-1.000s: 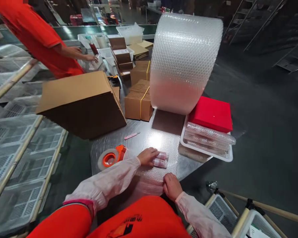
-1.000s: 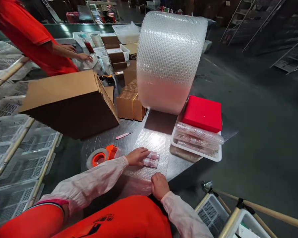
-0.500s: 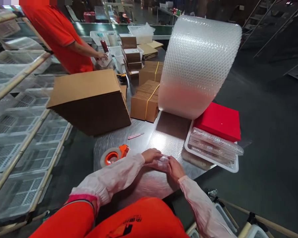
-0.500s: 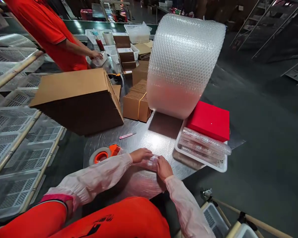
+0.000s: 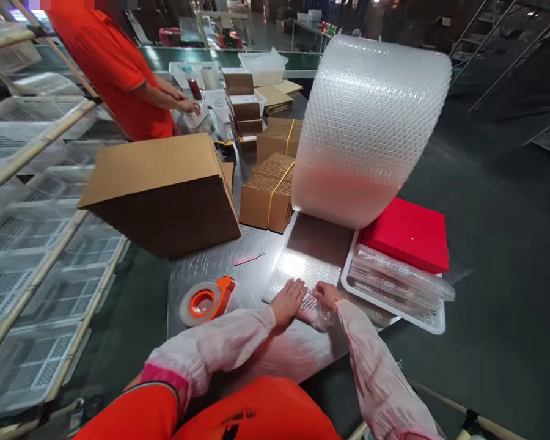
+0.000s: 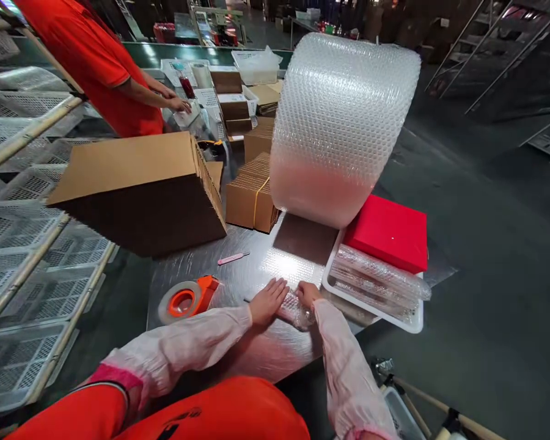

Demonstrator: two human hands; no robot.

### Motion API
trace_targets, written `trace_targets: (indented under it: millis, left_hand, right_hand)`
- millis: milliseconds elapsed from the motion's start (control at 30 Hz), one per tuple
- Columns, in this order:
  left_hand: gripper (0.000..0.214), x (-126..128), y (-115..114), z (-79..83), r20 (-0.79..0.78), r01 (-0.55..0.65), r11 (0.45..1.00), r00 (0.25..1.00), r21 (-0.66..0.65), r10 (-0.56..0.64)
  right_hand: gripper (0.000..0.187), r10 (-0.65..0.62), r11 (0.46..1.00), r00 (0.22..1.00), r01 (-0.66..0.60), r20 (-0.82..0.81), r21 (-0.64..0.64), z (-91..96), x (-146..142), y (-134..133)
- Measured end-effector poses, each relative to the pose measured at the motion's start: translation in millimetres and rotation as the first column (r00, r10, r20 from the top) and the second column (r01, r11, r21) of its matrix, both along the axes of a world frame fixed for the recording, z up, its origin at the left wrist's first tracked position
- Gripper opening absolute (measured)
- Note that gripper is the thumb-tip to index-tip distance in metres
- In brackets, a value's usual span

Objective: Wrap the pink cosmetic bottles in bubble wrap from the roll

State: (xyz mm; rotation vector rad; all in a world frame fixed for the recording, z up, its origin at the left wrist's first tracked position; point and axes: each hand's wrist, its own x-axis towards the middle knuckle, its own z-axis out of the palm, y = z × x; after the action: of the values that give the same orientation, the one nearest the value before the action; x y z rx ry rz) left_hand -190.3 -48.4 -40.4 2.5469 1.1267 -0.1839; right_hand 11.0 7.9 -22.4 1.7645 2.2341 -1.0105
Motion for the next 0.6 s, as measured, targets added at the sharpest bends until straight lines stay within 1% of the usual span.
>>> trace_targets:
  millis: [67, 100, 167, 233, 300, 333, 400, 433, 467, 567, 600]
  left_hand:
    - [0.085, 5, 14, -4.5, -0.021, 0.002, 1.000, 1.000, 0.006, -0.002]
    - [0.087, 7, 19, -5.0, -0.025, -0.006, 1.000, 1.000, 0.004, 0.006]
    - [0.086, 10, 24, -4.4, -0.025, -0.032, 0.999, 0.999, -0.022, 0.031]
    - [0.081, 10, 23, -3.4, -0.013, -0.055, 0.997, 0.998, -0.057, 0.055]
    - [0.075, 8, 19, -3.3, 0.000, -0.068, 0.994, 0.998, -0.082, 0.068]
    - [0.075, 6, 16, -3.6, 0.003, -0.068, 0.994, 0.998, -0.088, 0.068]
    - [0.076, 2, 9, -4.9, -0.001, -0.064, 0.994, 0.998, -0.086, 0.064]
    - [0.077, 1, 4, -5.7, -0.011, -0.062, 0.995, 0.998, -0.084, 0.061]
    - [0.078, -1, -1, -6.6, -0.023, -0.058, 0.995, 0.998, -0.087, 0.057]
    - [0.081, -7, -23, -8.3, -0.044, -0.061, 0.991, 0.997, -0.117, 0.056]
    - [0.081, -9, -31, -8.1, -0.038, -0.063, 0.989, 0.998, -0.131, 0.058]
  right_hand:
    - [0.008, -0.022, 1.000, 1.000, 0.022, -0.007, -0.012, 2.3, 3, 11]
    - [0.011, -0.037, 0.999, 0.999, 0.037, -0.004, -0.008, 4.4, 4, 14]
    - [0.030, -0.067, 0.997, 0.997, 0.066, 0.023, 0.038, 10.1, 1, 13]
    - [0.040, -0.069, 0.992, 0.996, 0.063, 0.050, 0.110, 15.4, -6, -1]
    - [0.047, 0.009, 0.984, 0.999, -0.017, 0.047, 0.178, 16.0, -16, -27]
    - [0.054, 0.074, 0.976, 0.996, -0.081, 0.040, 0.201, 13.2, -20, -43]
    - [0.081, 0.198, 0.949, 0.978, -0.206, 0.060, 0.238, 1.3, -26, -74]
    - [0.089, 0.231, 0.935, 0.969, -0.245, 0.086, 0.257, -7.4, -28, -88]
    - [0.089, 0.242, 0.922, 0.963, -0.266, 0.117, 0.280, -17.1, -29, -101]
    - [0.066, 0.197, 0.888, 0.962, -0.256, 0.188, 0.382, -45.8, -34, -131]
    - [0.061, 0.178, 0.876, 0.964, -0.247, 0.197, 0.414, -53.0, -36, -140]
